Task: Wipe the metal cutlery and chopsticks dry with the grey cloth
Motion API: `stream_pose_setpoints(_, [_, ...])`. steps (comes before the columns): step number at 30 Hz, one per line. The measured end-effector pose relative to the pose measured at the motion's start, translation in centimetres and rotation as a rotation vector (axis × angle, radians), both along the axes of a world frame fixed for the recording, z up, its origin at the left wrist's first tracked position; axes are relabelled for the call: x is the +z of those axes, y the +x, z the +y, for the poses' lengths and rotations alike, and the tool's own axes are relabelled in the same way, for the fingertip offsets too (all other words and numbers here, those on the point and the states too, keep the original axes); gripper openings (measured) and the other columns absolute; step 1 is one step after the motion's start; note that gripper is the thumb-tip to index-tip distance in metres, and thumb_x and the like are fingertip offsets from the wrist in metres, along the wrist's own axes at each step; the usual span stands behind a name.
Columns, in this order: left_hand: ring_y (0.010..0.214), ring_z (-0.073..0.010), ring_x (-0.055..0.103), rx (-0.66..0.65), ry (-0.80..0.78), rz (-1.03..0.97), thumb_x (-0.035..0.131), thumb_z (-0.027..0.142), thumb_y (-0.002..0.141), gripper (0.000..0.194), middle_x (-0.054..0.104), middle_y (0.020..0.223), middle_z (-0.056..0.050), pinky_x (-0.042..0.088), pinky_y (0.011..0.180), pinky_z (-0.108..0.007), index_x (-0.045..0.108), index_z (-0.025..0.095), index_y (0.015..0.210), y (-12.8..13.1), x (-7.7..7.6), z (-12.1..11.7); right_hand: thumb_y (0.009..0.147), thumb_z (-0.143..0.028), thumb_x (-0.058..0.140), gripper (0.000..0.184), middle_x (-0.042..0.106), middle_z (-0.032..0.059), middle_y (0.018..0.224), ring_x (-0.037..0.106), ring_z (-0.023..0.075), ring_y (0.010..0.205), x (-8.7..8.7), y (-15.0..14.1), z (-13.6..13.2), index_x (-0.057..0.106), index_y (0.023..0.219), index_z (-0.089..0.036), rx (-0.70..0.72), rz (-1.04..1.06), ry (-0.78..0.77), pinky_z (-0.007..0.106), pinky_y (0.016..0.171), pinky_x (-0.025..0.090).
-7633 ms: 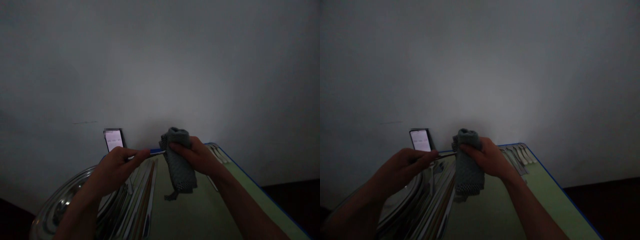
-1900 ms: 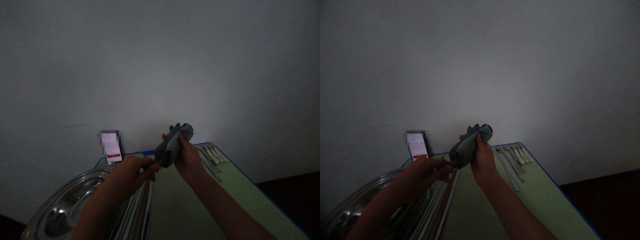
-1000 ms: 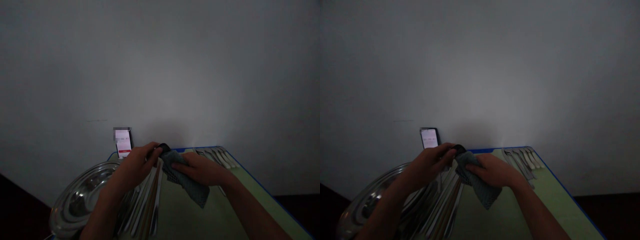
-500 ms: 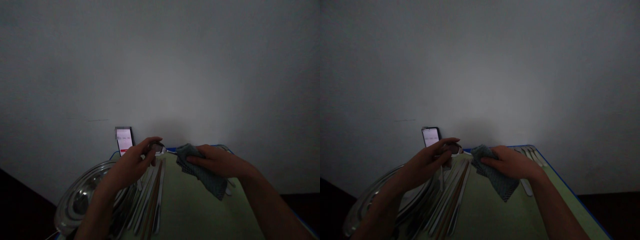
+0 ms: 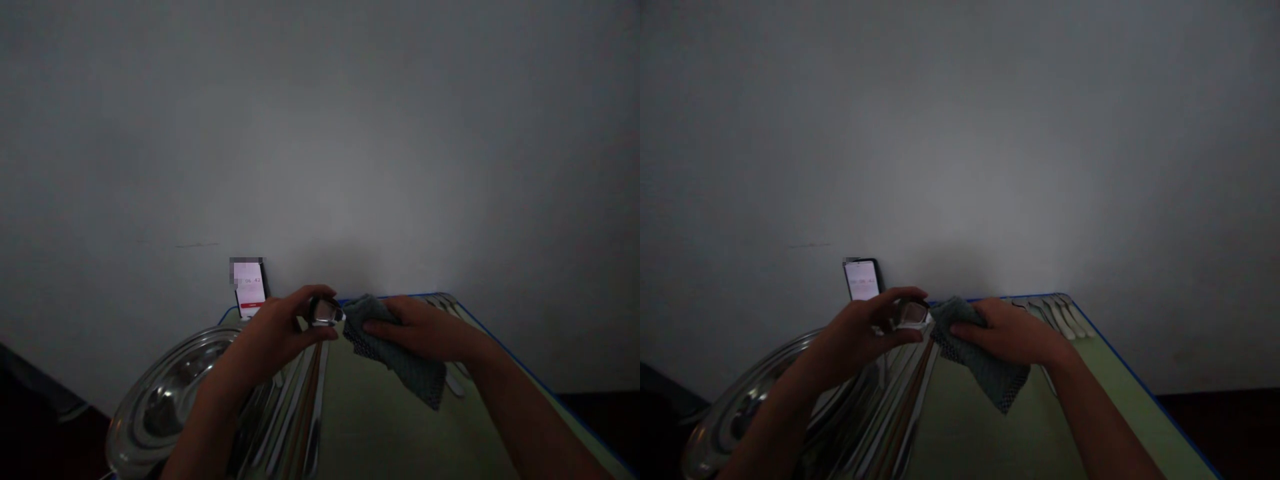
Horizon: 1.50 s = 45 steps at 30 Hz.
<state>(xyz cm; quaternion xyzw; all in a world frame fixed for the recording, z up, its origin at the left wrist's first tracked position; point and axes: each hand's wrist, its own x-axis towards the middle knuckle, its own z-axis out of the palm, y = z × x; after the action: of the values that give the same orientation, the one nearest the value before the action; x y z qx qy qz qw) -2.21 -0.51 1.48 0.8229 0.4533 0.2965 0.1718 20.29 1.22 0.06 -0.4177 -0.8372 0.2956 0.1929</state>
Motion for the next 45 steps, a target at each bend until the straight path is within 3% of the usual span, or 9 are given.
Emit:
stream_pose_setpoints(5, [0.058,-0.0103,0.06,0.012,0.019,-0.006,0.074,0.031,0.067,0.044,0.067,0.075,0.004,0.045,0.056,-0.019,0.058,0.024,0.107,-0.4,0.2,-0.2,0.082,-0.047,0.048,0.035,0.068,0.0039,0.091,0.061,0.0176,0.076,-0.3,0.2,0.2,0.063,0.096,-0.019,-0.005,0.087,-0.118,0.026,0.064,0.045])
stream_pose_setpoints(10, [0.059,-0.0095,0.059,0.013,0.043,-0.038,0.075,0.033,0.067,0.04,0.067,0.075,0.004,0.045,0.056,-0.017,0.059,0.023,0.103,-0.9,0.1,-0.4,0.084,-0.049,0.044,0.04,0.065,0.0055,0.099,0.059,0.0205,0.089,-0.8,-0.1,0.9,0.06,0.106,-0.019,-0.117,0.321,0.014,0.032,0.076,0.045])
stream_pose_setpoints(13, [0.06,-0.0096,0.06,0.003,0.044,-0.041,0.073,0.032,0.068,0.039,0.067,0.075,0.004,0.046,0.057,-0.017,0.06,0.023,0.103,-0.7,0.1,-0.3,0.085,-0.049,0.043,0.039,0.063,0.0063,0.099,0.058,0.0197,0.088,-0.8,-0.4,0.7,0.057,0.105,-0.019,-0.196,0.339,0.072,0.033,0.078,0.044])
stream_pose_setpoints(18, [0.056,-0.0089,0.06,0.006,0.051,-0.059,0.074,0.031,0.068,0.04,0.067,0.071,0.005,0.046,0.055,-0.016,0.06,0.022,0.105,-0.5,0.1,-0.1,0.091,-0.046,0.029,0.039,0.061,0.005,0.107,0.055,0.0174,0.099,0.2,-1.2,-0.8,0.057,0.104,-0.022,-0.044,0.246,0.089,0.033,0.089,0.038])
stream_pose_setpoints(22, [0.062,-0.0103,0.063,0.027,0.024,-0.114,0.076,0.029,0.066,0.043,0.07,0.079,0.003,0.048,0.058,-0.017,0.059,0.022,0.105,-0.6,0.0,0.0,0.091,-0.042,0.034,0.035,0.065,0.0048,0.095,0.059,0.0171,0.084,0.5,-1.5,-1.1,0.061,0.094,-0.021,0.001,0.094,0.129,0.032,0.077,0.041])
stream_pose_setpoints(28, [0.065,-0.01,0.064,-0.068,-0.071,-0.147,0.075,0.026,0.067,0.042,0.068,0.076,0.006,0.049,0.059,-0.015,0.058,0.024,0.105,-0.2,0.2,-0.5,0.088,-0.041,0.039,0.032,0.066,0.004,0.082,0.057,0.015,0.071,-0.1,-1.9,-1.2,0.063,0.09,-0.02,-0.012,0.032,0.187,0.028,0.063,0.039])
stream_pose_setpoints(36, [0.069,-0.0121,0.065,-0.022,-0.061,-0.119,0.073,0.029,0.069,0.04,0.069,0.08,0.004,0.051,0.064,-0.019,0.058,0.025,0.105,-1.6,0.5,-0.6,0.087,-0.044,0.041,0.035,0.067,0.0045,0.085,0.059,0.0161,0.074,0.7,-0.4,-1.0,0.065,0.093,-0.019,0.021,-0.035,0.122,0.027,0.064,0.04])
stream_pose_setpoints(41, [0.073,-0.0147,0.066,0.053,0.001,-0.25,0.076,0.03,0.065,0.042,0.069,0.089,0.001,0.053,0.065,-0.021,0.06,0.024,0.103,-2.8,0.7,-0.6,0.086,-0.048,0.042,0.039,0.067,0.0051,0.092,0.06,0.0175,0.08,1.4,2.3,-0.5,0.065,0.096,-0.019,0.021,-0.008,0.093,0.028,0.07,0.042])
stream_pose_setpoints(45, [0.073,-0.016,0.067,0.05,0.015,-0.377,0.079,0.027,0.06,0.042,0.07,0.087,0.0,0.054,0.064,-0.02,0.062,0.026,0.099,-2.9,0.9,-0.8,0.086,-0.048,0.041,0.038,0.065,0.0036,0.082,0.059,0.0166,0.073,1.3,3.2,-0.2,0.064,0.091,-0.018,-0.003,0.029,0.082,0.027,0.064,0.043])
